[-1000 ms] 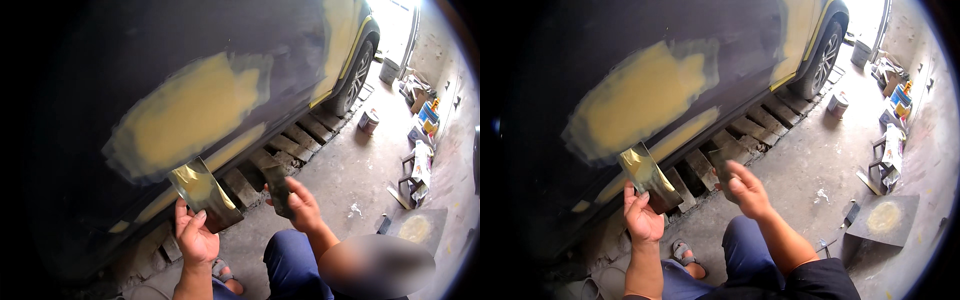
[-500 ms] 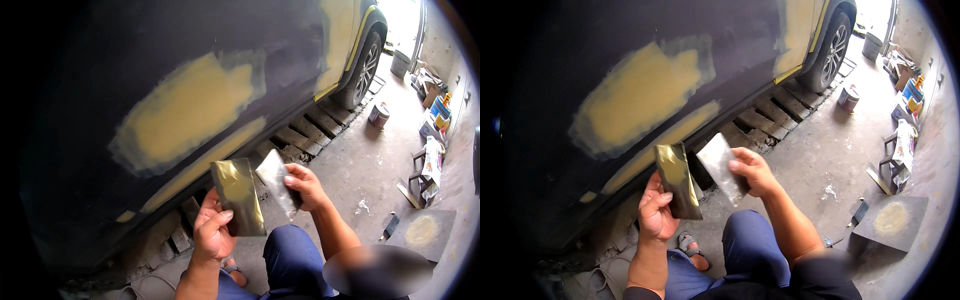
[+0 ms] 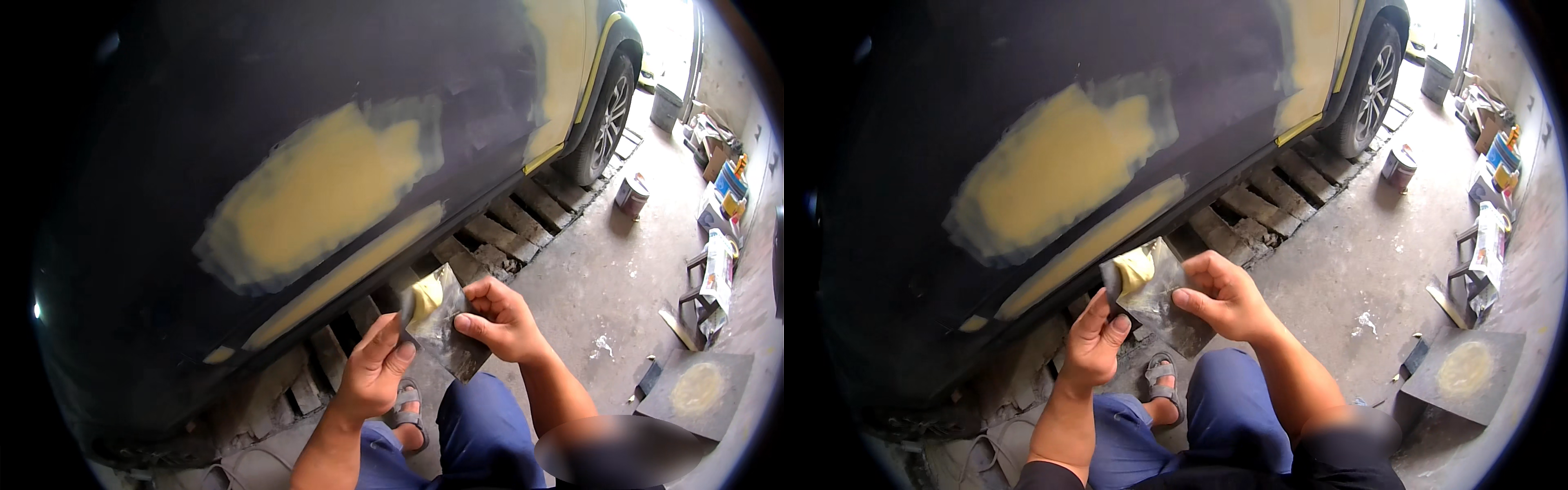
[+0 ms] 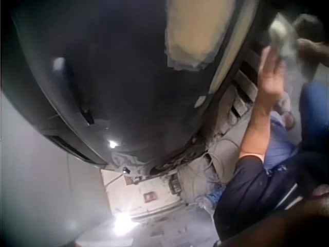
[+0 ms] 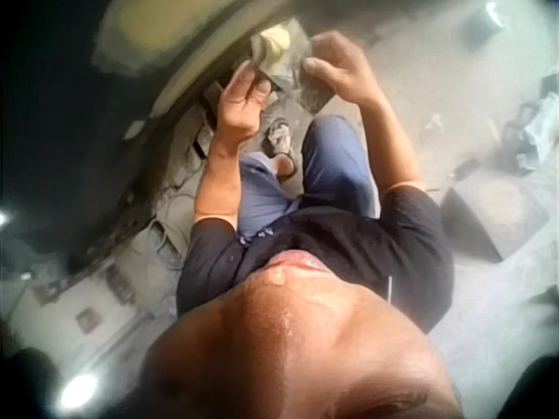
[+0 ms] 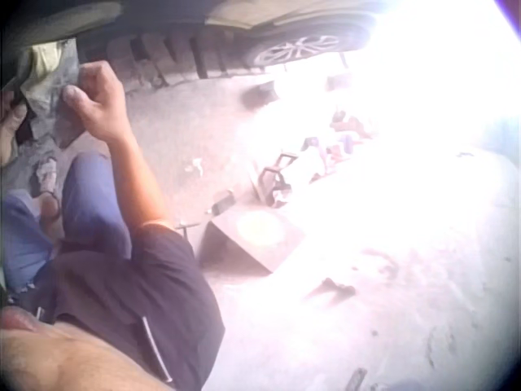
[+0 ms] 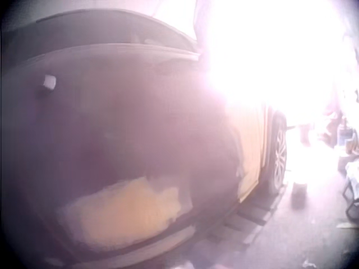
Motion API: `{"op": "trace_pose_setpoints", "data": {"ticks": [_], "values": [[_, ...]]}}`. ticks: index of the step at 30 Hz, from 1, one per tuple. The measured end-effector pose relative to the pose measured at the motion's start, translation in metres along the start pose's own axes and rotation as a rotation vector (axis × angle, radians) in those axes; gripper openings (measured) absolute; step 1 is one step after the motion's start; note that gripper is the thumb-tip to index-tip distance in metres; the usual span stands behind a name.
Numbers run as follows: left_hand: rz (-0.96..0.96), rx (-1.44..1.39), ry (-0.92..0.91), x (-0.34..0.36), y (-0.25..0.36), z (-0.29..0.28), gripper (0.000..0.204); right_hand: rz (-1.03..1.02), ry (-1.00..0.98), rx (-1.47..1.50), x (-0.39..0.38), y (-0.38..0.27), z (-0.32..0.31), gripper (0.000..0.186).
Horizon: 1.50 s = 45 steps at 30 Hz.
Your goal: The person applies yellow body filler to a car's side panel and rear quarter panel using a small metal spreader. They repeatedly scoop filler from a larger spreader and smooth it onto the surface in short strokes.
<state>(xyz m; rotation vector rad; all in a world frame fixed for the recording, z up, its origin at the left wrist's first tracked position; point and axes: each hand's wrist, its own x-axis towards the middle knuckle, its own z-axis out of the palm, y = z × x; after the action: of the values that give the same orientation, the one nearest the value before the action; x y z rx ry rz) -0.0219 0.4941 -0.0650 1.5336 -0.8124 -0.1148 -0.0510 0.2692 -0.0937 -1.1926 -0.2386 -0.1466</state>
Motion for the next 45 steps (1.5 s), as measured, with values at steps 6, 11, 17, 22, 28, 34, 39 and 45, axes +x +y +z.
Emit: {"op": "trace_pose_setpoints", "data": {"ticks": [6, 11, 17, 22, 28, 34, 39, 45], "values": [[0.057, 0.541, -0.207, 0.019, -0.024, -0.027, 0.04, -0.191, 0.003, -0.164, 0.022, -0.033, -0.006, 0.037], [-0.222, -0.44, -0.044, 0.027, -0.042, -0.059, 0.043, -0.605, -0.36, -0.672, 0.041, -0.071, -0.003, 0.045], [-0.202, -0.498, -0.112, 0.024, -0.056, -0.061, 0.04, -0.38, -0.396, -0.786, 0.047, -0.055, 0.003, 0.056], [-0.117, -0.66, -0.05, 0.03, -0.039, -0.037, 0.041, -0.325, -0.158, -1.1, 0.048, -0.046, -0.023, 0.044], [-0.164, -0.402, 0.153, 0.032, -0.032, -0.022, 0.043, -0.602, 0.121, -1.302, 0.031, -0.028, 0.014, 0.048], [0.053, 0.193, 0.267, 0.023, -0.039, -0.023, 0.041, -0.483, 0.039, -1.414, 0.028, 0.005, 0.015, 0.044], [0.184, 0.367, 0.418, 0.016, -0.036, -0.034, 0.035, -0.553, 0.316, -1.273, 0.07, -0.024, -0.005, 0.046], [0.096, -0.07, 0.439, 0.015, -0.039, -0.026, 0.04, -0.584, 0.436, -1.472, 0.142, -0.055, 0.017, 0.05]]}}
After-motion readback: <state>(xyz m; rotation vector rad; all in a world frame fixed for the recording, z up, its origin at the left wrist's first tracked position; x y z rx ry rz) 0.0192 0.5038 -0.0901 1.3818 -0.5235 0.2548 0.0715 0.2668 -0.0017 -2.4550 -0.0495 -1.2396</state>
